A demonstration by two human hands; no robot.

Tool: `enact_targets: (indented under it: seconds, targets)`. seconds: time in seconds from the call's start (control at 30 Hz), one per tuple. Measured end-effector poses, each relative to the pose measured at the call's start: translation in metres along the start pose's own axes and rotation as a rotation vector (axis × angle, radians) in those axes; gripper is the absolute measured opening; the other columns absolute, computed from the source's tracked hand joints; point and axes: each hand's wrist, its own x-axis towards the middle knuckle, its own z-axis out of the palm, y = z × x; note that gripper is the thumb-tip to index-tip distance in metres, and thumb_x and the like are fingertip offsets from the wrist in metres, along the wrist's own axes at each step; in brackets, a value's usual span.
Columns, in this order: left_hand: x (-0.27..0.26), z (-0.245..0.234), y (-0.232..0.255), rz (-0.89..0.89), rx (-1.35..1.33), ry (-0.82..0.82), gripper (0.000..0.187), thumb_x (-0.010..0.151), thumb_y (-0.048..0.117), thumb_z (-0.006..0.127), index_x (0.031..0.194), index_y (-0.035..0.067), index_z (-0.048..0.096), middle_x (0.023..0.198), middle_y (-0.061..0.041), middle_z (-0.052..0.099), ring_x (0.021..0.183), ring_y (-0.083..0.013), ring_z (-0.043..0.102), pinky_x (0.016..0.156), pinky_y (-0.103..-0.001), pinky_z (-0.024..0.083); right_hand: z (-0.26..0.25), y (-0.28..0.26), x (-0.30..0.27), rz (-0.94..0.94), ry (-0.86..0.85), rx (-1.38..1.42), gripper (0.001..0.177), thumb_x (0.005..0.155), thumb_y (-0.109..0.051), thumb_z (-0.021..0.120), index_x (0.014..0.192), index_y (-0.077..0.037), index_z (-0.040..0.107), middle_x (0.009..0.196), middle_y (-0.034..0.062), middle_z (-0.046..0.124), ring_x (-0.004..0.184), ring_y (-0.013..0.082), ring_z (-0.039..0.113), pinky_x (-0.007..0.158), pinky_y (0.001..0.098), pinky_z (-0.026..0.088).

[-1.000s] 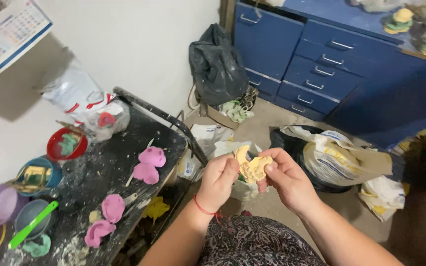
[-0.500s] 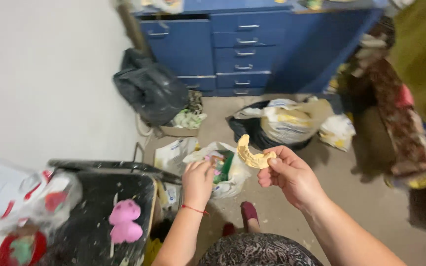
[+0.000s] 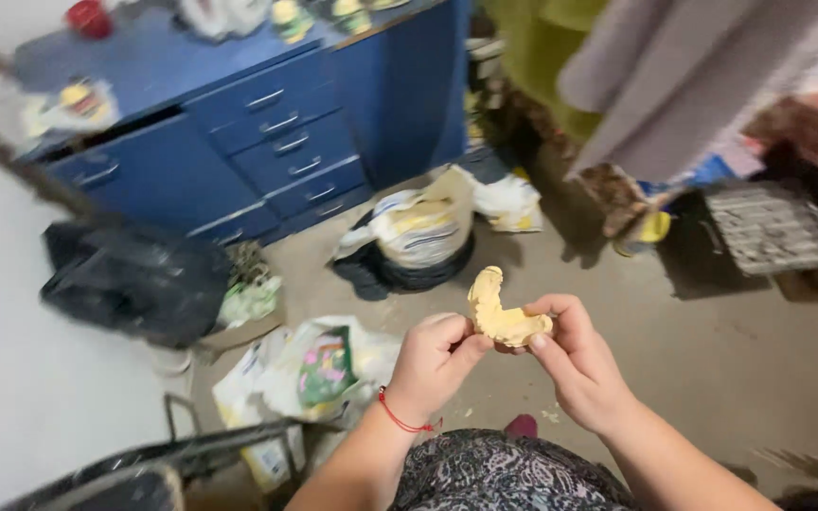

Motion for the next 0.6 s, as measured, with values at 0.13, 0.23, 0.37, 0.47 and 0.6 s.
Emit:
enact_targets:
  seconds: [0.13,0.23,0.37,0.47,0.6]
  targets:
    - [0.043,0.06,0.016,0.323,0.033,-0.1,0.058,0.107,0.053,0.045,0.071,0.008,0.043,0.064,-0.007,0.044,0.059,-0.0278,0.045,0.058,-0.041,0.034,-0.063,0.002,-0.013,-0.056,0.067,-0.108,0.036,0.105,-0.028,0.051,0.135,-0.007,0.048,0.102,0.0071,0.069,0.089,0.0152,0.07,0.082,0.03,0.058]
    - [0.062,0.086,0.028,0.426,-0.078,-0.124,0.051,0.108,0.049,0.048,0.075,0.01,0.051,0.069,-0.005,0.053,0.061,-0.0263,0.051,0.06,-0.039,0.039,-0.089,0.017,-0.017,-0.079,0.115,0.013,0.033,0.106,-0.028,0.051,0.131,-0.006,0.05,0.102,0.0105,0.067,0.083,0.0181,0.07,0.077,0.0327,0.061]
    - [0.07,0.086,0.036,0.443,-0.142,-0.103,0.046,0.11,0.046,0.047,0.078,0.014,0.054,0.075,-0.001,0.067,0.064,-0.0242,0.059,0.066,-0.038,0.047,-0.089,0.022,-0.009,-0.075,0.007,0.341,0.024,0.107,-0.019,0.053,0.126,-0.007,0.047,0.101,0.0241,0.071,0.078,0.0282,0.076,0.077,0.0444,0.068]
    - [0.055,0.07,0.037,0.419,-0.089,-0.027,0.04,0.111,0.039,0.047,0.079,0.014,0.052,0.078,0.004,0.071,0.063,-0.0218,0.058,0.069,-0.037,0.048,-0.073,0.021,0.002,-0.047,-0.114,0.378,0.023,0.108,-0.02,0.052,0.127,-0.009,0.046,0.098,0.0253,0.073,0.081,0.0282,0.076,0.077,0.0426,0.066]
    - [0.011,0.041,0.015,0.287,-0.013,0.108,0.04,0.107,0.036,0.053,0.074,0.013,0.047,0.069,-0.004,0.061,0.06,-0.0264,0.056,0.062,-0.039,0.044,-0.032,0.031,0.011,0.024,-0.244,0.394,0.022,0.107,-0.021,0.053,0.123,-0.008,0.046,0.1,0.0206,0.072,0.081,0.0243,0.074,0.076,0.0415,0.067]
